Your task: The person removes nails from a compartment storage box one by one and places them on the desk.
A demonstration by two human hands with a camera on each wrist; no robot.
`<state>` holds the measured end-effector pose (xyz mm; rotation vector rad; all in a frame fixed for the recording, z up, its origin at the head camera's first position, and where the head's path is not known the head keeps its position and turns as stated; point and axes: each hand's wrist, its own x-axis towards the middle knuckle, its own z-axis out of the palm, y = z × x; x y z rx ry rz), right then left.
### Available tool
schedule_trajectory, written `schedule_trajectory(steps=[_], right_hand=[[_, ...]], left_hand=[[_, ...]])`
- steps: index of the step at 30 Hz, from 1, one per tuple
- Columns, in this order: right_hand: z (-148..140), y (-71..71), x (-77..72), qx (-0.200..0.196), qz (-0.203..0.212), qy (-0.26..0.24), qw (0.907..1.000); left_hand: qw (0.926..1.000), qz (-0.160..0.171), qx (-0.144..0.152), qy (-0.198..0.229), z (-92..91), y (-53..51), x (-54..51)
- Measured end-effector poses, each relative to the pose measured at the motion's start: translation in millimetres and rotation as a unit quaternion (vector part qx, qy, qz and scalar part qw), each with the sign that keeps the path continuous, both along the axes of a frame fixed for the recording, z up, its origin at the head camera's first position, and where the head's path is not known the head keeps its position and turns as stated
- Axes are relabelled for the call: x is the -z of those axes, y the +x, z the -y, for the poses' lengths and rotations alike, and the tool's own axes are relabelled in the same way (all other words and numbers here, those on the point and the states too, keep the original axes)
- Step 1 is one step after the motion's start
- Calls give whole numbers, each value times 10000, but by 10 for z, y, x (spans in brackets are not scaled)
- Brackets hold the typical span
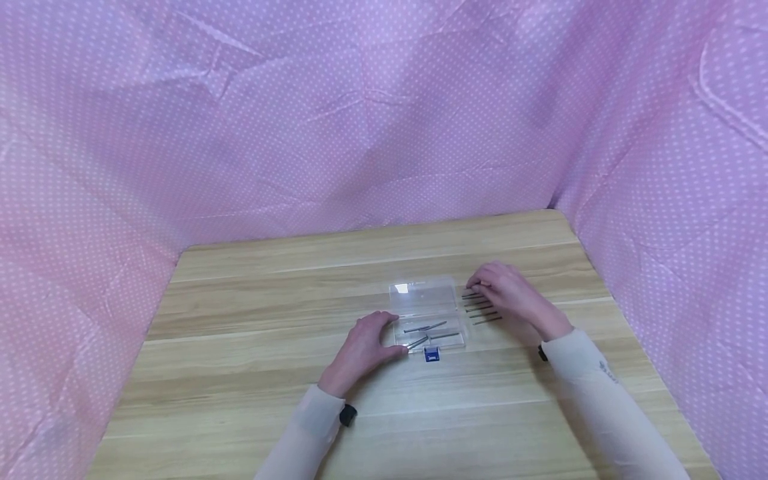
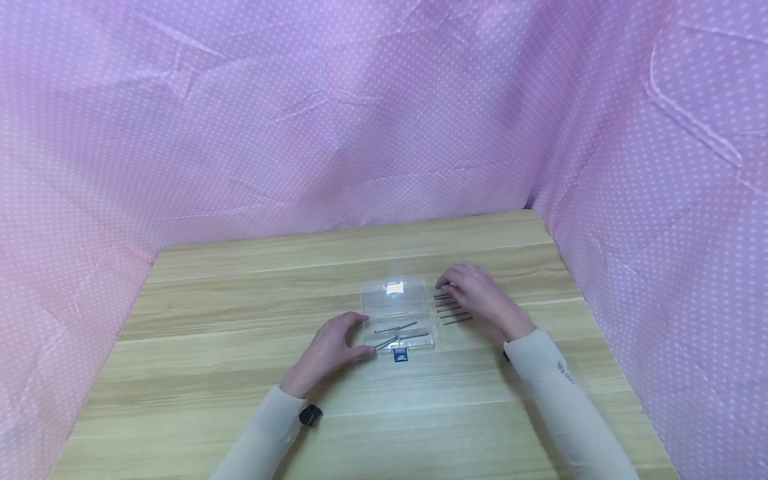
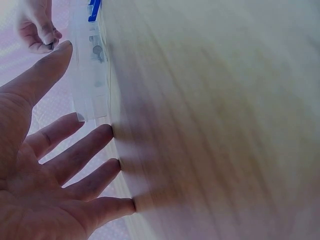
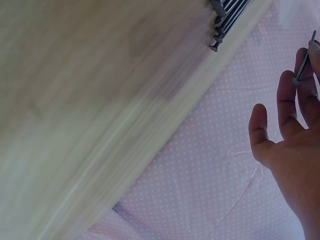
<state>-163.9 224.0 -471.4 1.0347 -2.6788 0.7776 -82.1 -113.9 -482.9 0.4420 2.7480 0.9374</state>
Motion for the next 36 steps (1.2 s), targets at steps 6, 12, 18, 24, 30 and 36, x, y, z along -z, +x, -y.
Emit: schedule_trajectory(steps=[6, 12, 18, 24, 30, 36], right_hand=[[-5, -55, -8, 127, 241, 136, 9995], [-19, -107, 11, 256, 495, 273, 9981], [-27, -163, 44, 301, 661, 401, 9965], [-19, -210, 77, 270, 810, 472, 9952], [-13, -256, 141, 187, 897, 607, 9939], [-6, -268, 167, 84, 947, 721, 9929]], left_hand=[[10000, 24, -17, 19, -2, 2, -8], [10000, 47, -16, 51, -4, -4, -14], [10000, -21, 12, 55, -4, -12, -5], [10000, -47, 3, 49, -7, -16, 14], [10000, -58, 13, 44, 0, -10, 13], [10000, -27, 11, 39, 1, -4, 9]])
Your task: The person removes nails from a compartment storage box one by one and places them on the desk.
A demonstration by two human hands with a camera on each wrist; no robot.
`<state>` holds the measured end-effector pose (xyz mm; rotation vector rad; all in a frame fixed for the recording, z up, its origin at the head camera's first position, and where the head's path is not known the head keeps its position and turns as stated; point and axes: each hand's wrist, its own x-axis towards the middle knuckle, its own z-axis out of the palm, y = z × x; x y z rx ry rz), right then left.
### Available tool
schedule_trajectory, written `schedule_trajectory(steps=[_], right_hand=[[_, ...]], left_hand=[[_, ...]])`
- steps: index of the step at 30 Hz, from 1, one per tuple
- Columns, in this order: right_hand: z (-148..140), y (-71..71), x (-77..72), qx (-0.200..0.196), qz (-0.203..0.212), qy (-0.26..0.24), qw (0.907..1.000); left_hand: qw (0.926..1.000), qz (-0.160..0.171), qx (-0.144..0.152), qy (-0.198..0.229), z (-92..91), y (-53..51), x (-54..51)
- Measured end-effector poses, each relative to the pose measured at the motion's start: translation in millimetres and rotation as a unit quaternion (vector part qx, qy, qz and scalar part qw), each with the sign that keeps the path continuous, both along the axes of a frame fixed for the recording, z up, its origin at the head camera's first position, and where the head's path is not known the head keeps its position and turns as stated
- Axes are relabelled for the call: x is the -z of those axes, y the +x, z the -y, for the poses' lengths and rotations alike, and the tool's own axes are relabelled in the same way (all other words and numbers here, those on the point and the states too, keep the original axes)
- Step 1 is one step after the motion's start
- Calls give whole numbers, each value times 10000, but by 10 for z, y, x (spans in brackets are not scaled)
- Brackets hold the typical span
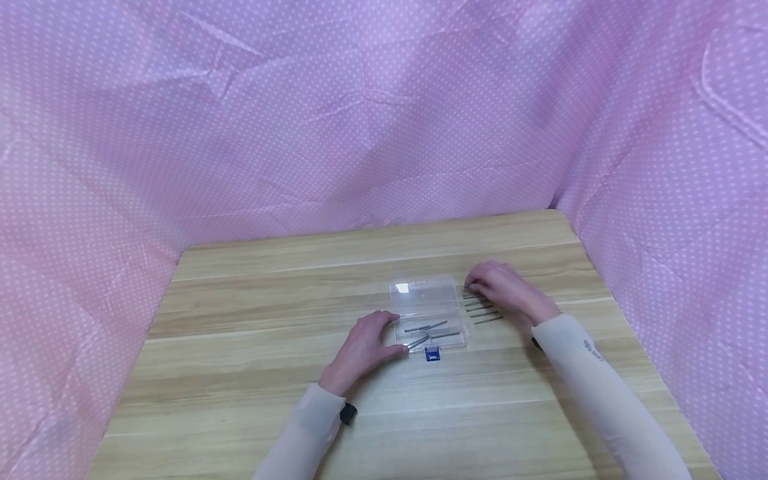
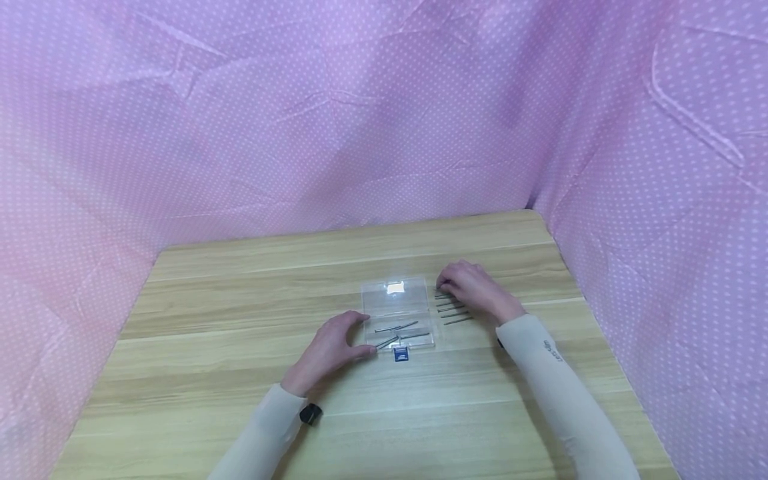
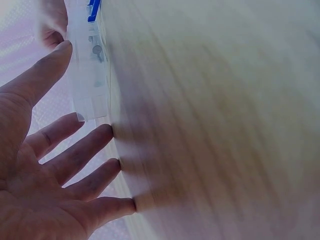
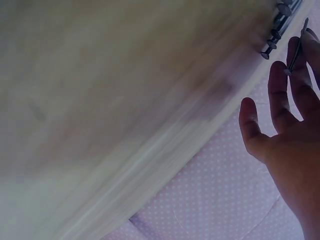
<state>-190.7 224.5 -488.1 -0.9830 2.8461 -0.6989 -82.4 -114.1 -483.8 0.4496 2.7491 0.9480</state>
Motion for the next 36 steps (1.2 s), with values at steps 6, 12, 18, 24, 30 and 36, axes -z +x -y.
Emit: schedule_trajectory(steps=[6, 12, 18, 24, 30, 36], right_hand=[[19, -9, -7, -23, 33, 50, 10000], [24, -21, -8, 30, 164, 107, 9998], [38, -39, -6, 11, 134, 177, 9998], [48, -42, -12, 21, 195, 212, 9996], [45, -49, -20, 75, 203, 203, 9996], [11, -19, -56, 257, 121, 100, 9995]], left_hand=[[10000, 7, 20, -11, 20, -21, -11], [10000, 33, 24, -12, 28, -31, -28], [10000, 94, 16, -5, 36, -40, -44], [9999, 129, 6, -29, 38, -47, -51], [9999, 123, 20, -13, 47, -57, -53], [9999, 168, -8, -9, 57, -63, -60]])
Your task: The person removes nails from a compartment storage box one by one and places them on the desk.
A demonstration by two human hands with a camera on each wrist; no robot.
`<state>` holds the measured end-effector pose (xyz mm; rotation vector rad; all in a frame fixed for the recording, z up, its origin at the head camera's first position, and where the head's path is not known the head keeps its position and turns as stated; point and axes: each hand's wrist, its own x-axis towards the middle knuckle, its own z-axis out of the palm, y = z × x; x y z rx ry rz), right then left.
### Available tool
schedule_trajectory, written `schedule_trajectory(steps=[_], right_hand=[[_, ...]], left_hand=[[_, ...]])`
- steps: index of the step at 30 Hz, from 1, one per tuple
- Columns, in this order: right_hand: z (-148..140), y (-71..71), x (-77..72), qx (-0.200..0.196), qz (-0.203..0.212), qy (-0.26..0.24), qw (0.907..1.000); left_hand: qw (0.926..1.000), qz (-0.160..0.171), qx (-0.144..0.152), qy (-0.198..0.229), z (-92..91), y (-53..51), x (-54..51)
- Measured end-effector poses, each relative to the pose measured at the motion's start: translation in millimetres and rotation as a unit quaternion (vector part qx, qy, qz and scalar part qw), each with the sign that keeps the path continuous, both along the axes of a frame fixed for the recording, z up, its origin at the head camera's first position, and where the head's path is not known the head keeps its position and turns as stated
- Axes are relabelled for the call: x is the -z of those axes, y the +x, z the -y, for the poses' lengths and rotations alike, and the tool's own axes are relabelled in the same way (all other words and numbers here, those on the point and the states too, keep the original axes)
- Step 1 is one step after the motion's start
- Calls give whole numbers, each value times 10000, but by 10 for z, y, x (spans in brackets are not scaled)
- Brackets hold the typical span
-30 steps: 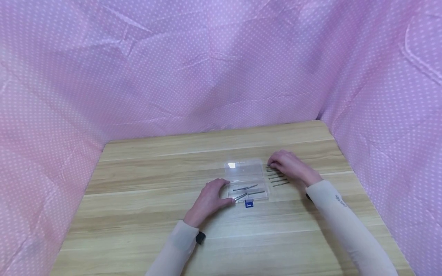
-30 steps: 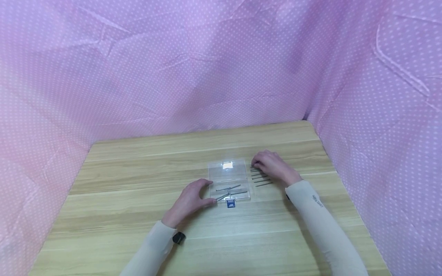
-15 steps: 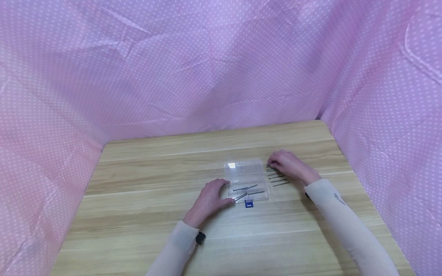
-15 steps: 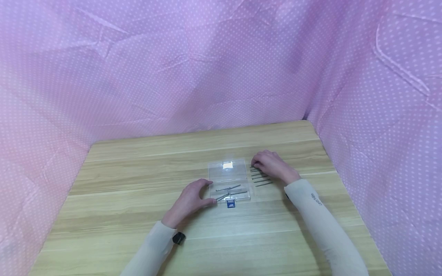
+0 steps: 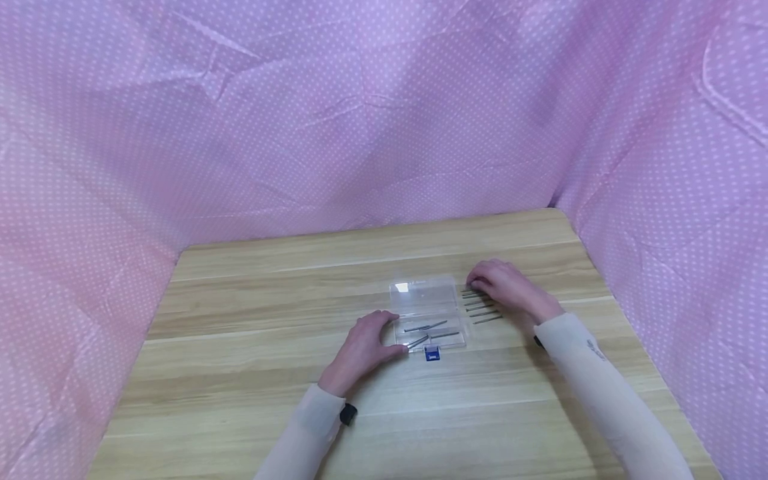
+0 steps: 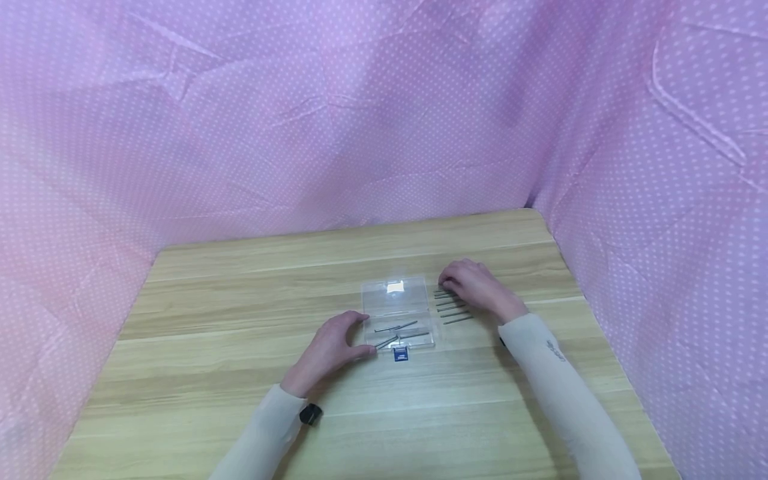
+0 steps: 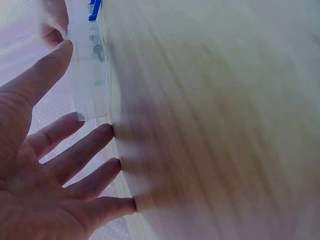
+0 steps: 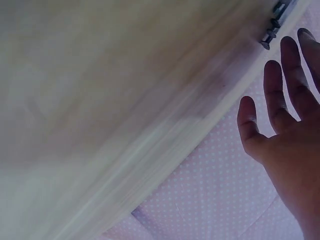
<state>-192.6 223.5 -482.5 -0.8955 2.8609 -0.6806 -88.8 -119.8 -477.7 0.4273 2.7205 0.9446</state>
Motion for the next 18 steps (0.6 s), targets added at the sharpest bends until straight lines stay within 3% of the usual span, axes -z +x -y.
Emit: schedule_trajectory(steps=[8, 18], right_hand=[[3, 74, -66, 87, -105, -186, 9997], [61, 283, -175, 232, -295, -572, 9977]], left_hand=[[10000, 12, 0, 8, 16, -21, -1], [10000, 57, -18, -36, 1, -9, 10]])
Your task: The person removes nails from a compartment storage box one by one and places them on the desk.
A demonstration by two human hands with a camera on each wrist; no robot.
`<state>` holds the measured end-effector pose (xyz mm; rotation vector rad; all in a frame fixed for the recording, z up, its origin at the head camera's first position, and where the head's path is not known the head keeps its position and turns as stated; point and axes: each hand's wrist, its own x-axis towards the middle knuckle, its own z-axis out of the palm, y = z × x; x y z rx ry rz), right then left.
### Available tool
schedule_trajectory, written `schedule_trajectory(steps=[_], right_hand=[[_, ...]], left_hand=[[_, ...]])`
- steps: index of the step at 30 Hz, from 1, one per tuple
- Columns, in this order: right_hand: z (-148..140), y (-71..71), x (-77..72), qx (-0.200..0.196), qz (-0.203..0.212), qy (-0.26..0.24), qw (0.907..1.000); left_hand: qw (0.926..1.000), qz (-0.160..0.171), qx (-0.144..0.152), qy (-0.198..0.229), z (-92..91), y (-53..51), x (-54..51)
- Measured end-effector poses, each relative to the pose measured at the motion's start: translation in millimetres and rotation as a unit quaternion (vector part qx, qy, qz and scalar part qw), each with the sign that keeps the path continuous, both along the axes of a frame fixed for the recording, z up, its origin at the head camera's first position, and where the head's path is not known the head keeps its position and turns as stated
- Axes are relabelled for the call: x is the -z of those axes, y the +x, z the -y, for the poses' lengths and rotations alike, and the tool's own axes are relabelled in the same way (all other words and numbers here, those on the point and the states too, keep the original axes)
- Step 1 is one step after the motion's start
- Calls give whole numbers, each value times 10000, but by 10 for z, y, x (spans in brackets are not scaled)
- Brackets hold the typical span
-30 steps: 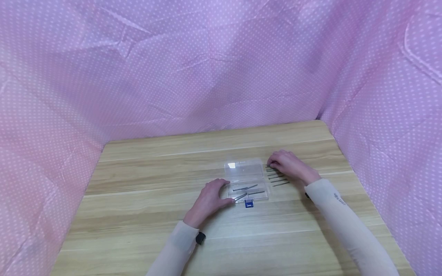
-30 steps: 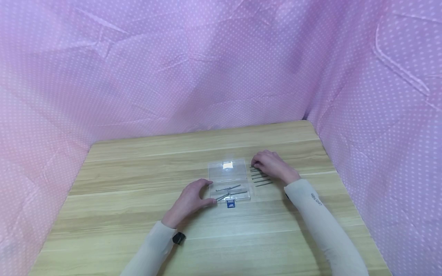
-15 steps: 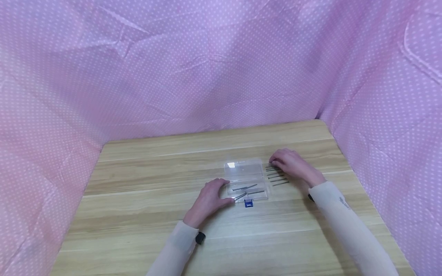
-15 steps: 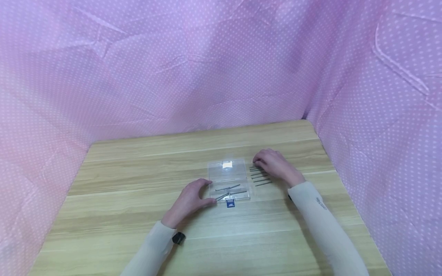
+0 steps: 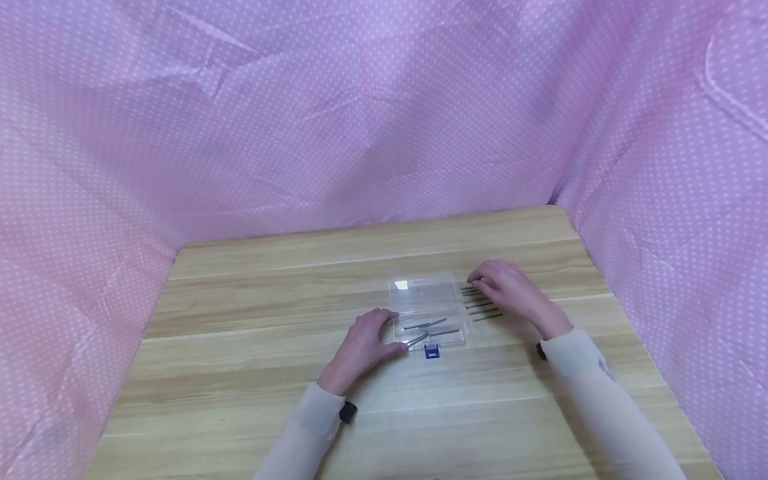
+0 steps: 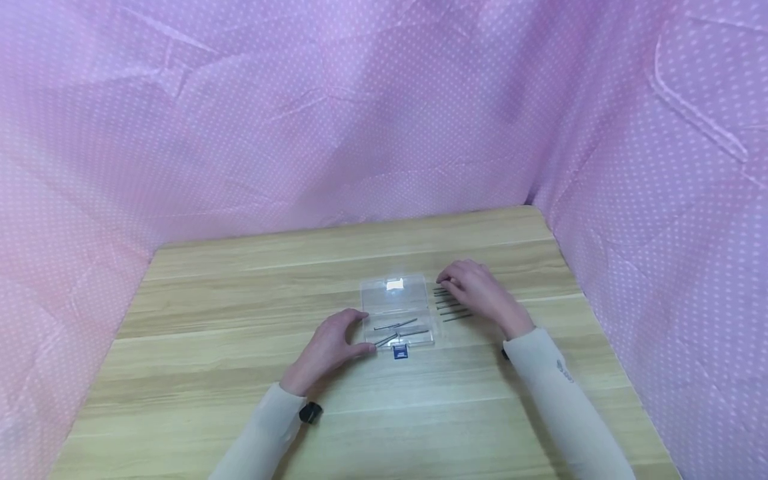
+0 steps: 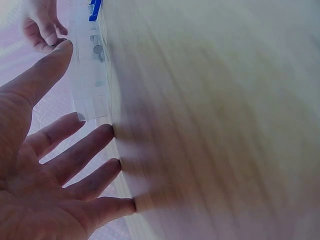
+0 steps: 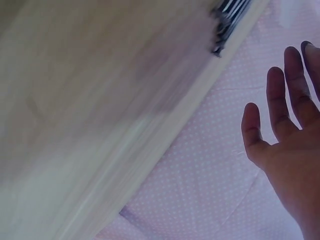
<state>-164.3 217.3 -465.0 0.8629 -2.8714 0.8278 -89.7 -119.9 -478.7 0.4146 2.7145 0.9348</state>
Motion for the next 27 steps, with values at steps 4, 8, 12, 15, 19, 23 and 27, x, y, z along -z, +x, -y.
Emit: schedule_trajectory(steps=[4, 8, 12, 15, 19, 23, 27], right_hand=[[57, 64, -33, -33, -208, -170, 9996], [123, 121, -66, 23, -422, -288, 9987], [194, 178, -91, 79, -618, -325, 9975], [257, 217, -95, 68, -740, -348, 9966], [360, 268, -87, 8, -865, -419, 9954], [475, 314, -57, -92, -930, -432, 9947], [593, 356, -11, -230, -966, -346, 9945]], left_hand=[[10000, 20, -16, 16, 5, 1, -6], [10000, 22, -34, 31, 8, 6, -11], [10000, 16, -21, 26, 9, 8, -11], [10000, 10, 1, 15, 7, 4, -14], [10000, 29, 9, 10, 3, -4, -14], [10000, 33, 15, 15, 2, -5, -14], [10000, 19, 27, 10, -4, -6, -12]])
